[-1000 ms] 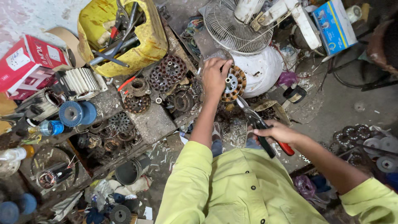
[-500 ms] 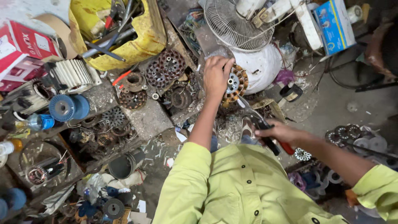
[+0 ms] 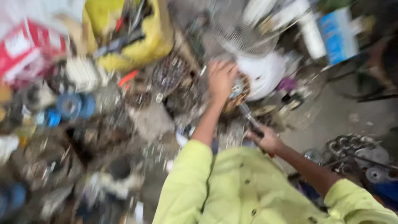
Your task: The person uses pliers to repeatedly cut or trim copper windings on a circular stator component. The hands hold the stator steady while the pliers are applied to individual wire loops around the perimeter.
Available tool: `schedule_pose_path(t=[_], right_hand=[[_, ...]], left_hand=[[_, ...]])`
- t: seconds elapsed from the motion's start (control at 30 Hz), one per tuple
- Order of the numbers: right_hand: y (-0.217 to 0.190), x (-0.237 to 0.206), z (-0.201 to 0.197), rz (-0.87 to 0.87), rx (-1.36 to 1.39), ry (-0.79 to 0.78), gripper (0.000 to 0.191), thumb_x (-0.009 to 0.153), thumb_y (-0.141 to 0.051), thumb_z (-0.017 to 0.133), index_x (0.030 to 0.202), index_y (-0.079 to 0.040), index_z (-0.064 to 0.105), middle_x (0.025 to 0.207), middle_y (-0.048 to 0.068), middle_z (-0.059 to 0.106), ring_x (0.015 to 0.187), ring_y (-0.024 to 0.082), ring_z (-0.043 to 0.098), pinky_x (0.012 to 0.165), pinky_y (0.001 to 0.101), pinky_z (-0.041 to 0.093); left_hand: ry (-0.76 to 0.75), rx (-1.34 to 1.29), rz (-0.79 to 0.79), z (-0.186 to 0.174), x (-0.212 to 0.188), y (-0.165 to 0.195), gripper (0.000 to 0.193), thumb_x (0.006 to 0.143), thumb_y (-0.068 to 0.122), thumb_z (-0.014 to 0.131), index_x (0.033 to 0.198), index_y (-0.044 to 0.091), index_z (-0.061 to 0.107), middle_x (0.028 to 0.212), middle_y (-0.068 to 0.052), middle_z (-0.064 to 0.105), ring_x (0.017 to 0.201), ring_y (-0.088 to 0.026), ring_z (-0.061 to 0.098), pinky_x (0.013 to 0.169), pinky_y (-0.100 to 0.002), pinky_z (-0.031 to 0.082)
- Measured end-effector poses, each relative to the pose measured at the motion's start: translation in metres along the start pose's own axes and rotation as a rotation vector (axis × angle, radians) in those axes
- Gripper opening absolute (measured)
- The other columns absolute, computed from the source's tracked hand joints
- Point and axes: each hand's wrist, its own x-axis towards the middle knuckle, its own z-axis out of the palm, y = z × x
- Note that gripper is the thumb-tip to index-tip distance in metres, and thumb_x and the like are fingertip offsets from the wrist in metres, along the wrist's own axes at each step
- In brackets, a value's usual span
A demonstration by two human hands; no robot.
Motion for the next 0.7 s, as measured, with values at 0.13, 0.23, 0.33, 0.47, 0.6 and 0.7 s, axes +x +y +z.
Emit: schedule_pose_path(t=[0.13, 0.23, 0.33, 0.47, 0.6, 0.7], right_hand=[[0.003, -0.011, -0.049, 0.141, 0.102, -0.273, 0.064, 0.092, -0.059, 0.070, 0.112, 0.002, 0.072, 0.104, 0.020, 0.075, 0.092, 0.027, 0.068, 0.086, 0.0457, 0.056], [0.001, -0.026, -0.048, 0.154, 0.077, -0.141, 0.048, 0.087, -0.053, 0.069, 0.111, -0.012, 0.062, 0.100, 0.007, 0.067, 0.091, 0.021, 0.066, 0.079, 0.0407, 0.055], [-0.011, -0.034, -0.039, -0.003, 0.010, -0.055, 0.043, 0.090, -0.048, 0.071, 0.103, -0.008, 0.064, 0.090, 0.010, 0.067, 0.085, 0.022, 0.065, 0.075, 0.0385, 0.050], [-0.024, -0.039, -0.043, 0.056, 0.123, -0.110, 0.037, 0.090, -0.042, 0.070, 0.100, -0.007, 0.062, 0.082, 0.009, 0.065, 0.077, 0.024, 0.065, 0.070, 0.0404, 0.052], [-0.015, -0.035, -0.047, 0.101, 0.073, -0.146, 0.033, 0.095, -0.040, 0.067, 0.101, -0.008, 0.062, 0.082, 0.009, 0.065, 0.079, 0.027, 0.066, 0.073, 0.0418, 0.051], [0.000, -0.029, -0.031, -0.122, -0.037, -0.007, 0.033, 0.095, -0.036, 0.068, 0.102, -0.004, 0.064, 0.085, 0.013, 0.068, 0.082, 0.030, 0.066, 0.076, 0.0423, 0.051]], left_hand=[[-0.113, -0.193, -0.181, 0.001, 0.001, 0.008, 0.026, 0.097, 0.028, 0.064, 0.104, 0.012, 0.083, 0.100, -0.013, 0.074, 0.098, -0.030, 0.066, 0.091, -0.045, 0.051], [-0.033, -0.067, 0.020, 0.006, -0.001, 0.020, 0.032, 0.102, 0.035, 0.070, 0.104, 0.004, 0.080, 0.113, -0.017, 0.071, 0.110, -0.040, 0.058, 0.097, -0.049, 0.046], [-0.090, -0.052, -0.017, 0.007, 0.001, 0.026, 0.034, 0.097, 0.037, 0.074, 0.099, 0.004, 0.079, 0.111, -0.013, 0.072, 0.112, -0.037, 0.058, 0.100, -0.046, 0.044], [-0.106, -0.077, -0.032, 0.003, 0.003, 0.026, 0.031, 0.094, 0.037, 0.076, 0.098, 0.006, 0.080, 0.108, -0.011, 0.072, 0.113, -0.034, 0.059, 0.104, -0.045, 0.044], [-0.085, -0.078, -0.047, 0.008, 0.000, 0.021, 0.028, 0.097, 0.035, 0.075, 0.097, 0.007, 0.080, 0.105, -0.009, 0.072, 0.112, -0.032, 0.059, 0.111, -0.046, 0.040], [-0.072, -0.048, -0.017, 0.015, -0.001, 0.015, 0.027, 0.097, 0.035, 0.075, 0.096, 0.009, 0.081, 0.102, -0.007, 0.072, 0.109, -0.029, 0.061, 0.119, -0.051, 0.033]])
